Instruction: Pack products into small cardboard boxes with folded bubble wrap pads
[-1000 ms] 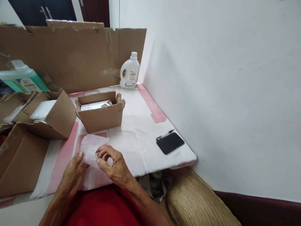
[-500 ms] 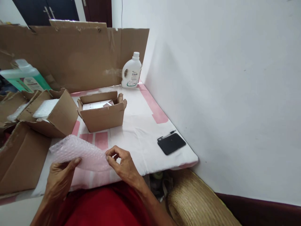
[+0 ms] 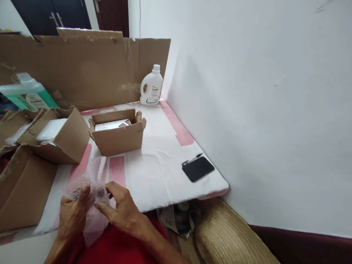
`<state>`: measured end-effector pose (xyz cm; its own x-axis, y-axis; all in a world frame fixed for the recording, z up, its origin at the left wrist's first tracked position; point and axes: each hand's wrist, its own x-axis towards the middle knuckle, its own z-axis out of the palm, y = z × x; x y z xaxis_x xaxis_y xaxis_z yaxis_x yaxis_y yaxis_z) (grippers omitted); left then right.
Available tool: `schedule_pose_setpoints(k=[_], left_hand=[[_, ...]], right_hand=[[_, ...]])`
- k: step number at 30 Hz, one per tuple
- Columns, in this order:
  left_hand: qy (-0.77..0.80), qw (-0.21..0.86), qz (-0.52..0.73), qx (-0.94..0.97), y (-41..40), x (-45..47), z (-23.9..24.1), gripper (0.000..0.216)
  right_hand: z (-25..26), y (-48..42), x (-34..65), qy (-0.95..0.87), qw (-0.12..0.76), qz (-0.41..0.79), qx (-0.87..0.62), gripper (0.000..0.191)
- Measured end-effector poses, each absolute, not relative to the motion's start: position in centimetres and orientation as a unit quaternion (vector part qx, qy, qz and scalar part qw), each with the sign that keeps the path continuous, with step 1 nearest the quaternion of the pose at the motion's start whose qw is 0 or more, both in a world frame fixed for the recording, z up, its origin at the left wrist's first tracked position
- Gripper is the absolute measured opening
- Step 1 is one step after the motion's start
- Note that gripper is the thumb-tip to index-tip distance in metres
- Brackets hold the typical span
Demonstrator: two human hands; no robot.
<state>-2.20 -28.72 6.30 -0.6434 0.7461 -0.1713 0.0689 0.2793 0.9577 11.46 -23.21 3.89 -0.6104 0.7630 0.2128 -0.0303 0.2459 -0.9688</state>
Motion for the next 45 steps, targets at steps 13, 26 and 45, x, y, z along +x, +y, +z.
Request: schedule_pose_setpoints(k=[13, 26, 45], left_hand=[[0.742, 0.422, 0.471, 0.224, -29.7, -4.0, 2.3, 0.059], [0.806, 0.111, 0.353, 0.462, -32.7, -6.5, 0.8, 0.041], [0.724, -0.049, 0.147, 0.672, -21.9, -4.9, -6.0, 0.087]], right_hand=[[2.6, -7.6, 13.5, -0.801, 0.064, 0.513, -0.303, 0.015], [2.5, -14.8, 9.9, -0.895, 0.242, 0.218, -0.306, 0.030], [-5.1, -11.9, 14.2, -0.850, 0.114, 0.180, -0.482, 0.078]])
